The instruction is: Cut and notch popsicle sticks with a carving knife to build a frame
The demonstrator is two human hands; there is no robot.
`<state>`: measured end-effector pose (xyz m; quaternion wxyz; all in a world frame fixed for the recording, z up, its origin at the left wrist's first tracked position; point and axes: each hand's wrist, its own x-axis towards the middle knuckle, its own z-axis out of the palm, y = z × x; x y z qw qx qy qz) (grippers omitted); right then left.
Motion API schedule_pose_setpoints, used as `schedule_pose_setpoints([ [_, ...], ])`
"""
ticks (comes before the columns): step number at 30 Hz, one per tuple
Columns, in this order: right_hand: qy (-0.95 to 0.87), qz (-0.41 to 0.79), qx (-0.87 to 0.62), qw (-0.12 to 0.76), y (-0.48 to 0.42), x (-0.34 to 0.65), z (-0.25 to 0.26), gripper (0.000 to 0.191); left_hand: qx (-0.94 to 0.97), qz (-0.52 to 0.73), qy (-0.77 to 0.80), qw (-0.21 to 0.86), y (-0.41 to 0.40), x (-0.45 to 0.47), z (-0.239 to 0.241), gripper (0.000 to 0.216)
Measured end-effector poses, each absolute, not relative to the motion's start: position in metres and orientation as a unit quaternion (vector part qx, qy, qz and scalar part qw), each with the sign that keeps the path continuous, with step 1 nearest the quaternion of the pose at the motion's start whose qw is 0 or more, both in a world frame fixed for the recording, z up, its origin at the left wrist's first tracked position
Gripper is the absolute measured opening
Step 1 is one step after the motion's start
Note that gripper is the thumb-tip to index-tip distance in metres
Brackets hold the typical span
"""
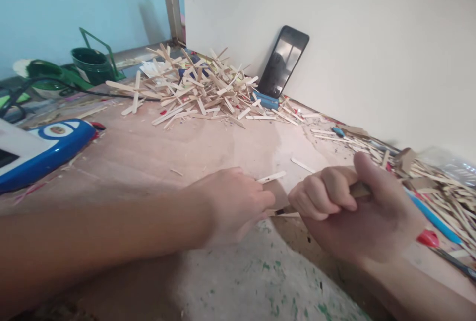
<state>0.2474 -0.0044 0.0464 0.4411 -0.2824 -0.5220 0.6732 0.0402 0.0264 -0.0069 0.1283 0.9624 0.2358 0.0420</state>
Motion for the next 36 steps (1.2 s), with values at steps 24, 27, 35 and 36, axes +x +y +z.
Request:
schedule_pose_setpoints([
  [24, -0.533, 0.644, -0.318, 0.447, -0.011, 0.242, 0.044, 0.076, 0.957, 0.03, 0.256, 0.135, 0.027, 0.041, -0.006, 0.017],
  [27, -0.538, 0.645, -0.315, 0.443, -0.008, 0.244, 0.044, 0.075, 0.957, 0.029, 0.255, 0.138, 0.027, 0.042, -0.005, 0.016],
  [35, -0.534, 0.649, -0.325, 0.434, -0.015, 0.245, 0.045, 0.08, 0.954, 0.037, 0.25, 0.161, 0.029, 0.04, -0.008, 0.011],
  [36, -0.528, 0.647, -0.335, 0.437, -0.017, 0.243, 0.045, 0.08, 0.954, 0.039, 0.247, 0.166, 0.03, 0.04, -0.008, 0.012],
])
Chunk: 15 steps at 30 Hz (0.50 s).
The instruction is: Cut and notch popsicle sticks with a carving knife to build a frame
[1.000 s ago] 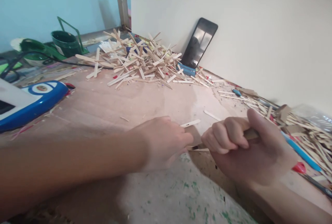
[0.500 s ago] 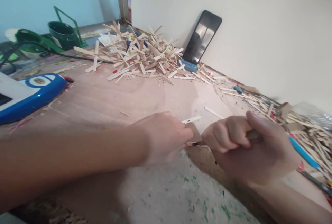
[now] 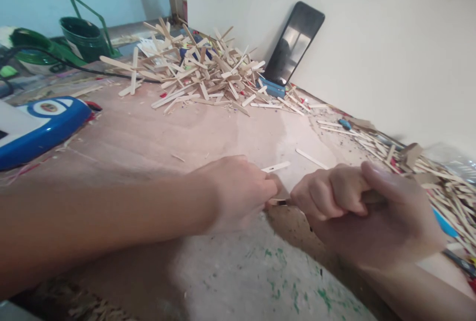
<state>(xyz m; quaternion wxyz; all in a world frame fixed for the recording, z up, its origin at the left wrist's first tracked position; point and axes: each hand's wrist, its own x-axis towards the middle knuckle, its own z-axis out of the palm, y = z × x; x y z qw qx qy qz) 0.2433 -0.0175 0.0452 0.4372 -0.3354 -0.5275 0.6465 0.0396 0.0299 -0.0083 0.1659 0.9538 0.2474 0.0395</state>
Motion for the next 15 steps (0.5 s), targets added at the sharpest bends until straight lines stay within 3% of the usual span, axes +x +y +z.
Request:
schedule_pose_setpoints([
  [6, -0.485, 0.61, -0.364, 0.51, -0.0213, 0.2376, 0.0448, 0.074, 0.948, 0.059, 0.253, 0.183, 0.0297, 0.039, -0.0075, 0.016],
  [11, -0.508, 0.631, -0.363, 0.461, -0.0234, 0.2404, 0.0424, 0.072, 0.944, 0.068, 0.255, 0.199, 0.0282, 0.0378, -0.0087, 0.02],
  [15, -0.464, 0.621, -0.346, 0.529, -0.0247, 0.2351, 0.0353, 0.07, 0.942, 0.075, 0.257, 0.203, 0.0278, 0.0361, -0.0114, 0.021],
])
